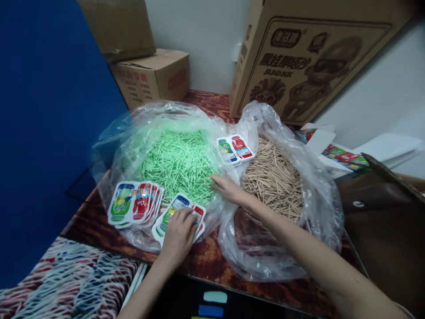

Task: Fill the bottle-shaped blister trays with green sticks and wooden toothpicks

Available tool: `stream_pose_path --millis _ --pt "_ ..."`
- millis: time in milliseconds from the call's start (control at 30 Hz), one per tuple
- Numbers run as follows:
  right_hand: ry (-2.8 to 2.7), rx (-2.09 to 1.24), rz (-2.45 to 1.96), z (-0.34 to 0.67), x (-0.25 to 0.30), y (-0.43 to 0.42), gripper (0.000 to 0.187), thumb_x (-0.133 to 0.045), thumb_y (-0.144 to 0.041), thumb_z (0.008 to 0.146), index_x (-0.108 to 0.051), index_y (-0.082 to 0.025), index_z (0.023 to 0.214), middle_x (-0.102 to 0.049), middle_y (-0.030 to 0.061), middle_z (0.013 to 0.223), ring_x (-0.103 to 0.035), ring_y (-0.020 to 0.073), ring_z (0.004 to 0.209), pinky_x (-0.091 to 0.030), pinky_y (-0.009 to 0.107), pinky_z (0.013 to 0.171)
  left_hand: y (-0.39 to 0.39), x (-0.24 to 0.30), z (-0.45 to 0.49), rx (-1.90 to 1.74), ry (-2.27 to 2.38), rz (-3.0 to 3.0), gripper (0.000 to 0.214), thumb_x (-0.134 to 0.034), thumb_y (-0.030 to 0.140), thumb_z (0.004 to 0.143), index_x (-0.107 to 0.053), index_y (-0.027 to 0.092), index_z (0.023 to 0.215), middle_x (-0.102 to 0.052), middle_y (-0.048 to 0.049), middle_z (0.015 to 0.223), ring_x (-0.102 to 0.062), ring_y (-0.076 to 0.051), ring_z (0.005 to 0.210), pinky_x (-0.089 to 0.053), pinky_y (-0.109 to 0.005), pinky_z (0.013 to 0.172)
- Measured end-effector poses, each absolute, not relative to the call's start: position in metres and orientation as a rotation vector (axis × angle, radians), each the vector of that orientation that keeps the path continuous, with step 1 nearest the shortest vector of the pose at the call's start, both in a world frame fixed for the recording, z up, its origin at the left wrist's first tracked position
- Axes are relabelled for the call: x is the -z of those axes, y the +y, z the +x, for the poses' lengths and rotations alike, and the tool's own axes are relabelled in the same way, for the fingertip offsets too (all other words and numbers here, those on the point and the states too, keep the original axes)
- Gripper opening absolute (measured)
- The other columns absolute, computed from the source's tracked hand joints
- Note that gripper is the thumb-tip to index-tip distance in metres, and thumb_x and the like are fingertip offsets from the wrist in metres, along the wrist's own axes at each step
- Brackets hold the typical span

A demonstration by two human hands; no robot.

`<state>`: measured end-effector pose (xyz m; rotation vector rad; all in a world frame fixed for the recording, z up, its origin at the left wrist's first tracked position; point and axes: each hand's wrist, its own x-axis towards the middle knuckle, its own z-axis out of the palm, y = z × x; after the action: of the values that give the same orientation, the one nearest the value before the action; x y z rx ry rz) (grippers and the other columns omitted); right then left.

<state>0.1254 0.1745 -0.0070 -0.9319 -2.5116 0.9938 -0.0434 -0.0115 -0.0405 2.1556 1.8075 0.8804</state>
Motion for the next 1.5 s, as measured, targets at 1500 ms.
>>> stream_pose_path --millis 1500 --pt "-1.584 -1.298 -1.086 0.119 0.060 -0.020 0.029 -0.043 -0.032 0.091 -0.051 -0.023 0.117 -0.063 0.0085 0.104 -0.059 0.0246 0.100 -0.047 0.038 0.089 -0.043 0.020 -0.009 -0.917 1.557 2.207 0.066 -0.046 0.020 0.092 -0.015 0.022 0.149 -0.035 -0.0141 0.151 -0.027 -0.027 0.141 -0.027 -0.054 0.112"
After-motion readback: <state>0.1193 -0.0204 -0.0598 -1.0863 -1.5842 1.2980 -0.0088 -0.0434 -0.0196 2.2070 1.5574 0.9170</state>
